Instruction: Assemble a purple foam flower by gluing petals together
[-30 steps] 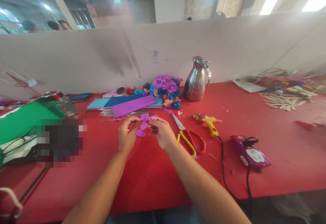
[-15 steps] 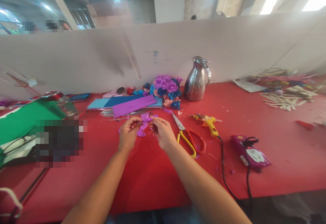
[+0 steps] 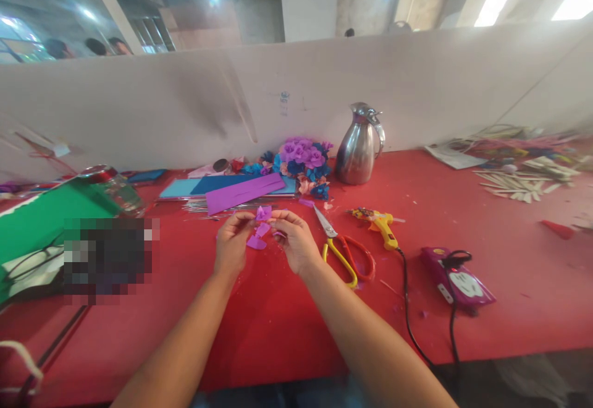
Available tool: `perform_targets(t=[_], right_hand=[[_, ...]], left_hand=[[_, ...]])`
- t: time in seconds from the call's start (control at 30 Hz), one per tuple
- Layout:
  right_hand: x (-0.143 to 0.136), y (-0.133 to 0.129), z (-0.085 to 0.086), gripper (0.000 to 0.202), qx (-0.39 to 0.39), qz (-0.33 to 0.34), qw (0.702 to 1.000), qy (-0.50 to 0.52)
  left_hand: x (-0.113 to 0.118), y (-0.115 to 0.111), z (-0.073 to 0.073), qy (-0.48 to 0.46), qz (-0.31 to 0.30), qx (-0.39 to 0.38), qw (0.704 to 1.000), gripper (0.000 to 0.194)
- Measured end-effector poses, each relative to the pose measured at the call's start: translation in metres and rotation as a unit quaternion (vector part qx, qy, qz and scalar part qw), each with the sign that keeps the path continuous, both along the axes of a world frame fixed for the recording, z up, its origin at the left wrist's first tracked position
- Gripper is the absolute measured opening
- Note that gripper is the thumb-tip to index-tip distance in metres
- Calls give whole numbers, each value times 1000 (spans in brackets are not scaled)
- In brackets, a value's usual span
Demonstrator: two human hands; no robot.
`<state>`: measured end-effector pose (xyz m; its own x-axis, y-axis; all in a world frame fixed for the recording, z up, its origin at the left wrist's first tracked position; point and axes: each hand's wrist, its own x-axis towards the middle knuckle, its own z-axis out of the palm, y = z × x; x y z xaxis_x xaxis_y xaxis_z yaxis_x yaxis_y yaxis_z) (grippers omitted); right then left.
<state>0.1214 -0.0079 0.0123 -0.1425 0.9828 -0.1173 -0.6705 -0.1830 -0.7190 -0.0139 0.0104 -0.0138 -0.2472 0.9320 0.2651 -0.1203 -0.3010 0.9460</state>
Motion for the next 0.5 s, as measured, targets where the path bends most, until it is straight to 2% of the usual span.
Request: perform_targets(t=[0.13,0.3,0.37,0.5], right_hand=[[0,-1,1,14,-9,1,999,-36],[-2,-2,-1,12,7,-11,995,-95],[-2,-2,-2,12,16,-15,994,-106],[-2,-2,-2,13,18,-1,996,-89]], left_hand=[[-3,-1,0,102,26,35,994,6],[-4,-5,4,219,61,95,969,5],[-4,-5,4,217,60,94,970,4],[-4,-3,0,150,36,49,987,4]])
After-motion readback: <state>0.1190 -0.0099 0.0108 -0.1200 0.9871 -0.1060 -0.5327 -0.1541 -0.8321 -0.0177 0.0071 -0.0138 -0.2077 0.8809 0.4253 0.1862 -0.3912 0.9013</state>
